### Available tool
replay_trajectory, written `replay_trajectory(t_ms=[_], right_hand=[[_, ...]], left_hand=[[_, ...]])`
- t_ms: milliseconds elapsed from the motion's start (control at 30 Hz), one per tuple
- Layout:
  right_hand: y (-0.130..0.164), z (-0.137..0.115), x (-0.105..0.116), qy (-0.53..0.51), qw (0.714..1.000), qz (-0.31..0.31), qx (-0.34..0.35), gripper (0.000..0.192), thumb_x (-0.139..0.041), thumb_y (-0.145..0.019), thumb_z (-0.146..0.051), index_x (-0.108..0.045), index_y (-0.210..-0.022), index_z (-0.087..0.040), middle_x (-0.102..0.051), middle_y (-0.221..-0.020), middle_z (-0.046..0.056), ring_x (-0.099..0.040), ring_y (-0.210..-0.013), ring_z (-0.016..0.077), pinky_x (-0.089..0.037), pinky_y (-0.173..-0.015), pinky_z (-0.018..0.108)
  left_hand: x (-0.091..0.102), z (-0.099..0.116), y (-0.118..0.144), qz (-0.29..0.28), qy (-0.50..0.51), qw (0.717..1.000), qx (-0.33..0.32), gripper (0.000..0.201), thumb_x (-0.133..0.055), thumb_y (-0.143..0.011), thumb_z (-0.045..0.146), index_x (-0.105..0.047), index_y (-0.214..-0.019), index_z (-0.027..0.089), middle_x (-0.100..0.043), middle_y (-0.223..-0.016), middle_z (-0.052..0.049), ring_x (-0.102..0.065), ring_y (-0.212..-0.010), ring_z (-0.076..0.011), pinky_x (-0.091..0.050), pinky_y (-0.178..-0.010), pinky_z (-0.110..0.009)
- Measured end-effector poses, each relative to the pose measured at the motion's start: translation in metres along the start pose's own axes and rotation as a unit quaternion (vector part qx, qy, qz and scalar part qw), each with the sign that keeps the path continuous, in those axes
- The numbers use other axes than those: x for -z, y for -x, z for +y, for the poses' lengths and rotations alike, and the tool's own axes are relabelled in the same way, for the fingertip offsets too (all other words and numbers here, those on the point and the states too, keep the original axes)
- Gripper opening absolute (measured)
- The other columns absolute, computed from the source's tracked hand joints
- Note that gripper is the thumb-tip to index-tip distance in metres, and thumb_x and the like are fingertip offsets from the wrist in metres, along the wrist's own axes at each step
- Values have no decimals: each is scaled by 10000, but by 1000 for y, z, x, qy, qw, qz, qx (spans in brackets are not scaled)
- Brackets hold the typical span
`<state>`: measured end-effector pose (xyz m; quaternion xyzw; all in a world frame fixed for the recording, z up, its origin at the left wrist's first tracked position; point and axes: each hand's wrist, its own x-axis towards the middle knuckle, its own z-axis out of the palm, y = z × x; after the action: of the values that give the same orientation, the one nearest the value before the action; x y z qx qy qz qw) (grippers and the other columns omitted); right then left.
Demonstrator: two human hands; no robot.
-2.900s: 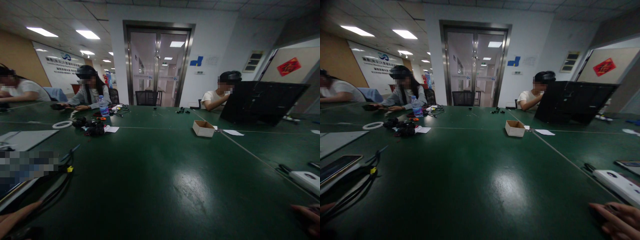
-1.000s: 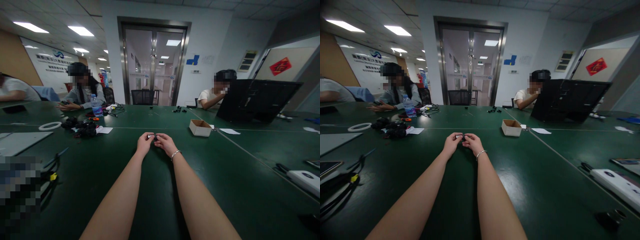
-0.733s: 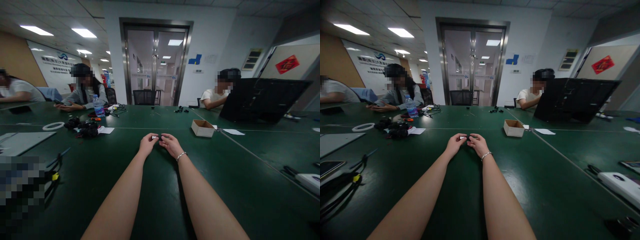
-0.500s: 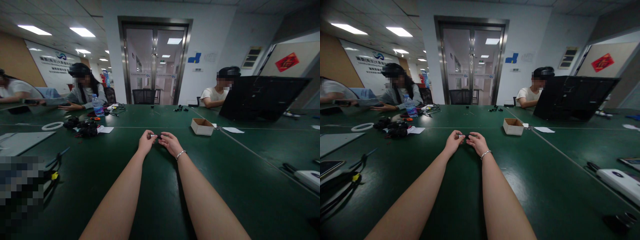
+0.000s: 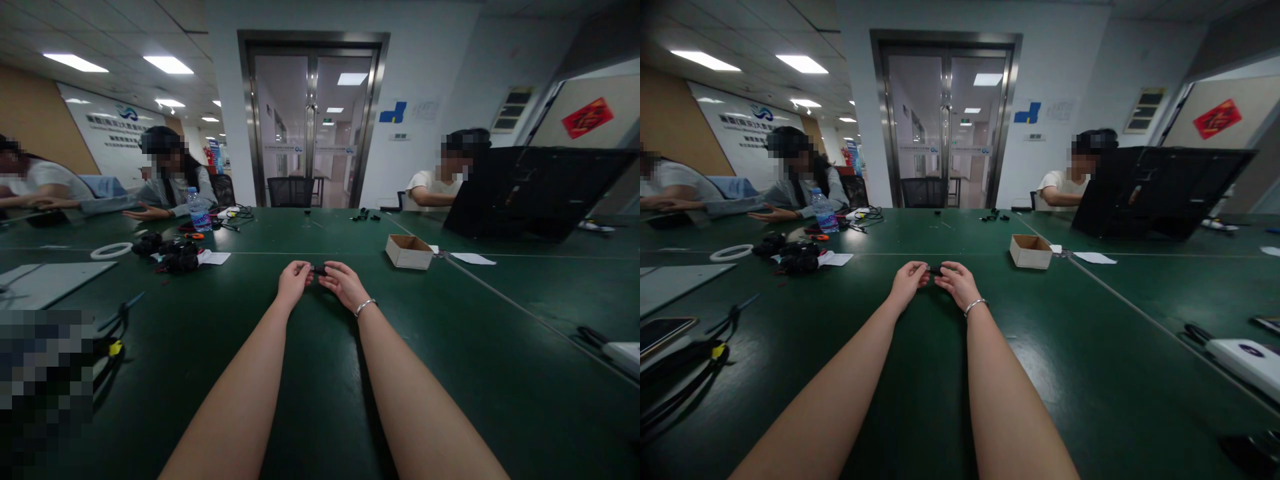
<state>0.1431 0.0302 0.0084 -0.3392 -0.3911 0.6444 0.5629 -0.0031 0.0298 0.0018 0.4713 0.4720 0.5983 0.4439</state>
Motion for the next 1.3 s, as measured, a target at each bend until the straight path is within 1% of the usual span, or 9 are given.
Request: replay_trajectory(t_ms=[100,233,367,600,833,1000,1233,1300], right_hand=[[0,1,1,5,1000,-7,4,166,-678,-791,-60,-610,-908,-156,-669,-749,38,-688,-659,159,-595,-677,262],[0,2,1,8,1000,-7,7,176,-679,-783,-57,-617,-914,-156,-657,-736,29,-683,-667,157,-595,-708,278],[0,1,1,10,1000,-9,9,195,-695,-766,-49,-625,-912,-159,-645,-727,25,-681,-683,164,-601,-730,300],[1,1,2,16,999,-32,11,199,-694,-760,-37,-643,-904,-164,-630,-728,19,-684,-706,161,-611,-746,296],[1,1,3,16,998,-53,14,235,-696,-748,-23,-649,-923,-173,-630,-781,14,-694,-745,163,-615,-760,292],[3,0,1,15,998,-63,7,251,-677,-742,2,-661,-938,-155,-637,-820,21,-695,-773,162,-606,-779,274],[1,1,0,15,997,-73,15,255,-684,-732,4,-671,-920,-168,-627,-838,15,-692,-782,165,-599,-814,308],[1,1,-1,15,997,-77,17,256,-671,-741,8,-674,-928,-167,-621,-849,17,-690,-780,159,-594,-824,304]], left_hand=[[0,1,2,-7,0,1000,-1,100,-614,-825,202,-615,-885,122,-634,-678,-27,-598,-583,-93,-480,-553,-188],[0,-1,2,-11,-1,1000,-4,91,-611,-826,198,-614,-865,116,-633,-660,-24,-596,-568,-91,-474,-543,-187],[1,-3,0,-4,-14,1000,0,163,-639,-819,273,-606,-828,114,-630,-631,-28,-593,-551,-101,-469,-527,-199],[2,-5,-1,-2,-33,999,-3,264,-646,-815,376,-587,-777,121,-624,-610,-33,-585,-533,-107,-454,-503,-202],[6,-12,-6,-4,-55,998,-14,363,-619,-804,491,-596,-762,131,-629,-620,-44,-573,-526,-115,-436,-495,-217],[7,-12,-5,4,-89,996,-12,391,-569,-820,528,-596,-752,145,-627,-629,-42,-555,-517,-117,-418,-488,-224],[6,-6,-2,21,-139,990,-12,419,-497,-844,553,-578,-683,175,-596,-576,-24,-515,-484,-129,-375,-499,-243],[6,-3,1,31,-169,985,-13,417,-478,-856,539,-582,-670,181,-593,-575,-23,-516,-490,-140,-367,-514,-254]])
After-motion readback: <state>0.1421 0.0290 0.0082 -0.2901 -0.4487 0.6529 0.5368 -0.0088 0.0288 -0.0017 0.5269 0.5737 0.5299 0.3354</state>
